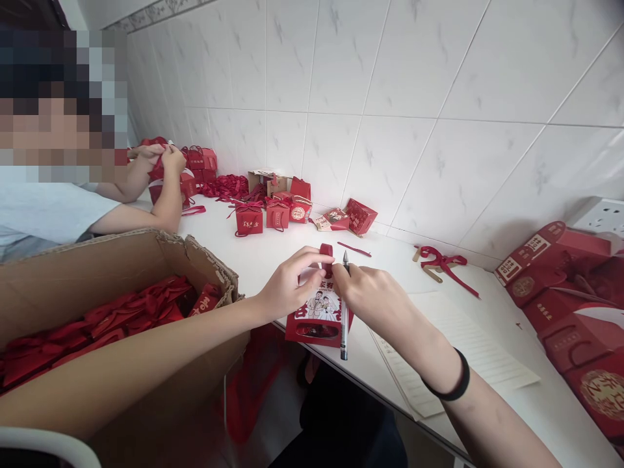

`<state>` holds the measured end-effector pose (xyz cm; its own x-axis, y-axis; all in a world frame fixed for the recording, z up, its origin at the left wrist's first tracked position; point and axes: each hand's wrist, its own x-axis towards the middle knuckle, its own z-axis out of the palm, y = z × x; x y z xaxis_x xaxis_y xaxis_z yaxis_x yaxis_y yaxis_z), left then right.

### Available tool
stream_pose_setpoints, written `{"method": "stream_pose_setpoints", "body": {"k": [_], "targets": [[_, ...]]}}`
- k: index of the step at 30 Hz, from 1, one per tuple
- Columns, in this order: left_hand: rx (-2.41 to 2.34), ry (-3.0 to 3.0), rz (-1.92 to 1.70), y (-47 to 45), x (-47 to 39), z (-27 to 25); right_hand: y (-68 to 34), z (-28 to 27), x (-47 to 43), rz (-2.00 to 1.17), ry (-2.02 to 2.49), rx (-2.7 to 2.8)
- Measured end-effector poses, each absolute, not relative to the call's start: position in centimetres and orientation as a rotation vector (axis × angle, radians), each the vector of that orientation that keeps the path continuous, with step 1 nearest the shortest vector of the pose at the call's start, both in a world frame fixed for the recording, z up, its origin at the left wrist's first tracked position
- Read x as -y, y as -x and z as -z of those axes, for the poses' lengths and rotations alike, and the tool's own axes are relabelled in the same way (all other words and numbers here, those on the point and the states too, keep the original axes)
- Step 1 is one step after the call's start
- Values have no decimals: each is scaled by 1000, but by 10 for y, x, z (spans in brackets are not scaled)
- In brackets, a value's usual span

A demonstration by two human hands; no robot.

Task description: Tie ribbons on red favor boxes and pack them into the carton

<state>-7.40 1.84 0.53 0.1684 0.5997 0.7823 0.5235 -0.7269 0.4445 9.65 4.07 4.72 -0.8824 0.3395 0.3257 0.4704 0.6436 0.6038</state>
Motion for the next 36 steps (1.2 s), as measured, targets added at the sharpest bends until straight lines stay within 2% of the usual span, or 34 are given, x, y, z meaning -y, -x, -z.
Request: {"method": "stream_pose_setpoints", "body": {"k": [6, 17, 27, 36], "targets": [[-1163, -2116, -1626, 70, -17, -8, -100, -52, -45, 760, 707, 2773], [-1224, -2118, -1638, 69, -16, -11, -98, -51, -43, 550, 785, 2774], [-1147, -2192, -1607, 72, -17, -7, -97, -47, -45, 590, 777, 2725], [-1150, -2147, -1633, 71, -18, -8, -96, -44, -48, 831, 658, 2658]]}}
